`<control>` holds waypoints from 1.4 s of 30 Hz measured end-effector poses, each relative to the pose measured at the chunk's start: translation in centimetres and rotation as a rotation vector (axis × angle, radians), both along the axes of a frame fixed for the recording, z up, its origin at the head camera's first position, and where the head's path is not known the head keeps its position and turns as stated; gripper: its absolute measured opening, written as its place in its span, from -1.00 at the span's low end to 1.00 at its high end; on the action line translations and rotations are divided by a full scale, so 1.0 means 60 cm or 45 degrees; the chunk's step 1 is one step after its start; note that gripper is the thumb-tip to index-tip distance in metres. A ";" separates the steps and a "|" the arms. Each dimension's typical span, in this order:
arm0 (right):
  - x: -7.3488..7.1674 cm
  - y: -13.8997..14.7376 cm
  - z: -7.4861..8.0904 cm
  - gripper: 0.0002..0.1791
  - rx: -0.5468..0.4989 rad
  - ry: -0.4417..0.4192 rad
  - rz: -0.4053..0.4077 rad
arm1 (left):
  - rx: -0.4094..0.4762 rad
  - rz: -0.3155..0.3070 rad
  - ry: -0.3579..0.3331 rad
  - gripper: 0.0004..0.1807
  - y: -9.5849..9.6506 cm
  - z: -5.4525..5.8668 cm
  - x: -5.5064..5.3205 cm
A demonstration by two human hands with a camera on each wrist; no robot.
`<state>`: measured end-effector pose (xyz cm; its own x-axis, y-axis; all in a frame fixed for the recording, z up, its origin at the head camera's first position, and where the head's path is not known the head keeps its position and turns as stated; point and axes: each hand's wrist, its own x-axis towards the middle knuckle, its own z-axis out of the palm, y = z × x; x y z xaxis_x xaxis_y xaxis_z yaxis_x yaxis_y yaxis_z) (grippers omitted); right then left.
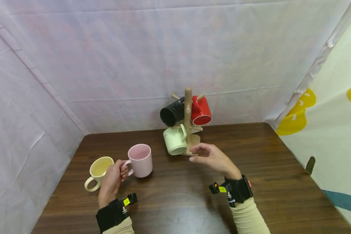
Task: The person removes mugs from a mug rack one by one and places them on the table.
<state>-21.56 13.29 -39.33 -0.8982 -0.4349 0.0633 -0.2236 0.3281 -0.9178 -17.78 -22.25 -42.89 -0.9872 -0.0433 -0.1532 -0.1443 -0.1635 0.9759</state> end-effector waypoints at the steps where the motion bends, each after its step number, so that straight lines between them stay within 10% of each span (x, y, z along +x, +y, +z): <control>1: 0.000 0.000 0.000 -0.56 0.000 -0.001 0.001 | -0.003 -0.003 -0.004 -0.58 0.000 -0.001 0.000; 42: 0.027 -0.012 0.050 -0.64 0.032 0.018 0.041 | -0.136 -0.035 -0.135 -0.58 -0.007 -0.020 -0.005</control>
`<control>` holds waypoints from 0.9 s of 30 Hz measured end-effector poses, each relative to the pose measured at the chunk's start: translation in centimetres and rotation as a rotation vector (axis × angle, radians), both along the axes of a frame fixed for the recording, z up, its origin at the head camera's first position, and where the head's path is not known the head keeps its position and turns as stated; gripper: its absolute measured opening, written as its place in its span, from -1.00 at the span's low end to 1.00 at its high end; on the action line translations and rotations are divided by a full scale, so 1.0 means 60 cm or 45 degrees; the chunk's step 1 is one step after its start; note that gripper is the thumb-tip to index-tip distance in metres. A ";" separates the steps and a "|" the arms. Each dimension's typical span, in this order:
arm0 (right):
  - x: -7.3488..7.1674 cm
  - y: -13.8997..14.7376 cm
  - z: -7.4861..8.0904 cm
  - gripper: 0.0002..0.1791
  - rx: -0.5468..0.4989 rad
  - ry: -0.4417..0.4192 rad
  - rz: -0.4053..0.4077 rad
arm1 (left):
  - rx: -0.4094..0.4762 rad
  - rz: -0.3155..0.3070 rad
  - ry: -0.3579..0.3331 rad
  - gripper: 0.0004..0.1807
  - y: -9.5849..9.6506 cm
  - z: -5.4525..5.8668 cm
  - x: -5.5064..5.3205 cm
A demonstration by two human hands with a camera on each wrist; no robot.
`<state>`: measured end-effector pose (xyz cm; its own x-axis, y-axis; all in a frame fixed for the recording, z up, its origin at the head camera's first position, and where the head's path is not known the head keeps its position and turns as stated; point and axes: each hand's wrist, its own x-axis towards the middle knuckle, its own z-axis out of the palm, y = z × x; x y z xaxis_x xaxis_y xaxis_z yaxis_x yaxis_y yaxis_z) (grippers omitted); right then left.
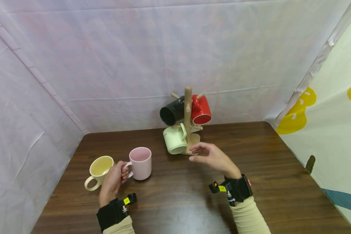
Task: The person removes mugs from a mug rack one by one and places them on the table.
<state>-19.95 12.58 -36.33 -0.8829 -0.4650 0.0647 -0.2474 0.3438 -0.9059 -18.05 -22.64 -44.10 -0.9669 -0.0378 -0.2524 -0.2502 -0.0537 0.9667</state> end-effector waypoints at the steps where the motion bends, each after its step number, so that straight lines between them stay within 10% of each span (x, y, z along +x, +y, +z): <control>1: 0.000 0.000 0.000 -0.64 0.003 0.002 -0.001 | -0.001 0.001 -0.003 -0.58 0.000 0.000 0.000; 27: -0.001 0.002 0.002 -0.67 0.016 0.015 0.003 | -0.074 0.002 -0.008 -0.58 0.001 0.002 0.002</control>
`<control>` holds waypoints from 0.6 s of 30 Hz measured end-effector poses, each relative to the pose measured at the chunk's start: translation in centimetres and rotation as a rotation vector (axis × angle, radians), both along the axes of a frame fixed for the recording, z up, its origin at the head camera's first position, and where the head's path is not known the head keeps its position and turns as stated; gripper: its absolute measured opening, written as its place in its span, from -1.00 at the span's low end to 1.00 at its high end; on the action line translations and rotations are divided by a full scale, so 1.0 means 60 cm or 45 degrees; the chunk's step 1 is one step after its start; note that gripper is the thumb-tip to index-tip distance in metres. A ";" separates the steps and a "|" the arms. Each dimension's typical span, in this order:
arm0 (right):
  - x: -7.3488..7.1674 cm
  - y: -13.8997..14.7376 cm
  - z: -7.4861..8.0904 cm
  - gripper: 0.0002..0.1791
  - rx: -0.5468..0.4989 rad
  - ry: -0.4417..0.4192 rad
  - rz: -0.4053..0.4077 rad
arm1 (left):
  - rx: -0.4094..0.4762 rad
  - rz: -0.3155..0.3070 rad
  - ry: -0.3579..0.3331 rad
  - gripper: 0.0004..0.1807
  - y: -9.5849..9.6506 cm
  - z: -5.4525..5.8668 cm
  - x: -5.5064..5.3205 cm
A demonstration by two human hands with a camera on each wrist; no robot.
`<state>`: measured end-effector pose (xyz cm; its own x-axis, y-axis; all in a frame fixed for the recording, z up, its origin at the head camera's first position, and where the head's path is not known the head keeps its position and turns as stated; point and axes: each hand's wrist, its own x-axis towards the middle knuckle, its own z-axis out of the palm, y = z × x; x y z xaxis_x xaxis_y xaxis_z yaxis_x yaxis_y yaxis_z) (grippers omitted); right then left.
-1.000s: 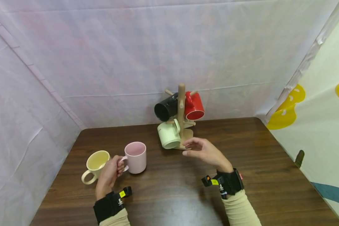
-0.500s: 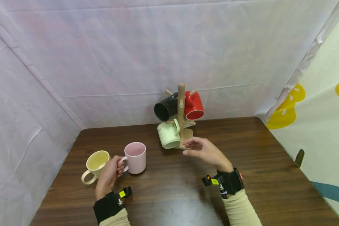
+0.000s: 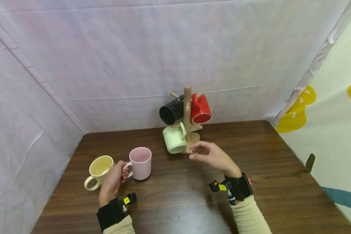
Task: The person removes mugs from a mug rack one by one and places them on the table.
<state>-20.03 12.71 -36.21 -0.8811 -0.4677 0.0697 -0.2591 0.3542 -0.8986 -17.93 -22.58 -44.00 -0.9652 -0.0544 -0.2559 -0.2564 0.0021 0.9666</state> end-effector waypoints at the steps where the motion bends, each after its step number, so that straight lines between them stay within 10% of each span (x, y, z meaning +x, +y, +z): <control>1: -0.001 0.001 -0.001 -0.68 0.001 0.002 0.001 | -0.010 0.003 0.000 -0.58 0.000 0.000 0.000; 18: -0.029 0.014 -0.052 -0.61 -0.006 0.013 -0.026 | -0.221 0.048 0.002 -0.60 0.003 0.010 0.003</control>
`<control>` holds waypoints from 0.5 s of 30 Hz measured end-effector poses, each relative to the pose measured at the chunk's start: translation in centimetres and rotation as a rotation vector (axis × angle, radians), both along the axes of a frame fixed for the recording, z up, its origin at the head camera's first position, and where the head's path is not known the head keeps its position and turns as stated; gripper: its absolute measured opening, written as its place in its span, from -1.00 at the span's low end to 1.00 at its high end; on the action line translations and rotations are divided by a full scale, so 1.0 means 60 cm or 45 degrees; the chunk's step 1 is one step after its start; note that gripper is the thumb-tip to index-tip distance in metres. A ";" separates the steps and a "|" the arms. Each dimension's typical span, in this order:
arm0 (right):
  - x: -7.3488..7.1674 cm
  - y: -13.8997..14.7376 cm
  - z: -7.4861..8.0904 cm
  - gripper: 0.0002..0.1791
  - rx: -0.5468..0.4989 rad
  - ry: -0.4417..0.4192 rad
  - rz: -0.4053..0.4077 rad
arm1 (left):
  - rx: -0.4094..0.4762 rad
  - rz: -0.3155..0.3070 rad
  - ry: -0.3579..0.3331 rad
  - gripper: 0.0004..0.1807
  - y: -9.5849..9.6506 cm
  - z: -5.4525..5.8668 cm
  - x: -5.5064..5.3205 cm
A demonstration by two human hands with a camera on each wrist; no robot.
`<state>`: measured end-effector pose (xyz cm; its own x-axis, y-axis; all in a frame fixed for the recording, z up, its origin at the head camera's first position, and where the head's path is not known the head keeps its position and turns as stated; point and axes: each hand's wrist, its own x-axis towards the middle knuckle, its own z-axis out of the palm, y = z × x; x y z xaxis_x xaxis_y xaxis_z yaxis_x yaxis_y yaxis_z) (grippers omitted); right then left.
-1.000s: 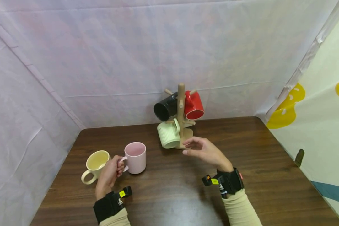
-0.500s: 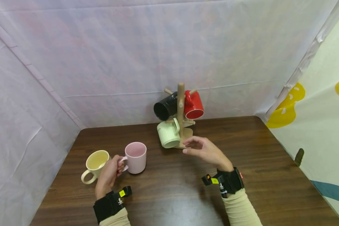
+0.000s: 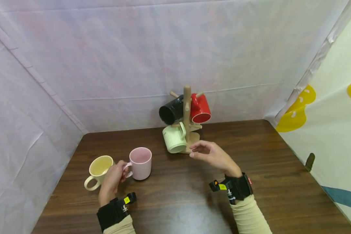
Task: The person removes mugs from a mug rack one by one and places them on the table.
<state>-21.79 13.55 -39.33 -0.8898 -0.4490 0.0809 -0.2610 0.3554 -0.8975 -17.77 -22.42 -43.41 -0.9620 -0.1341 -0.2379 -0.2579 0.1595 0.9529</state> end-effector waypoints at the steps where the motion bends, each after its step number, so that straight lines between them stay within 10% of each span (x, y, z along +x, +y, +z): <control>1: 0.000 0.000 0.000 -0.60 -0.002 -0.003 -0.002 | -0.024 0.012 -0.005 -0.60 0.000 0.001 0.001; 15: 0.001 -0.002 0.003 -0.60 0.000 -0.008 -0.001 | -0.145 0.028 -0.075 -0.61 0.000 0.009 0.001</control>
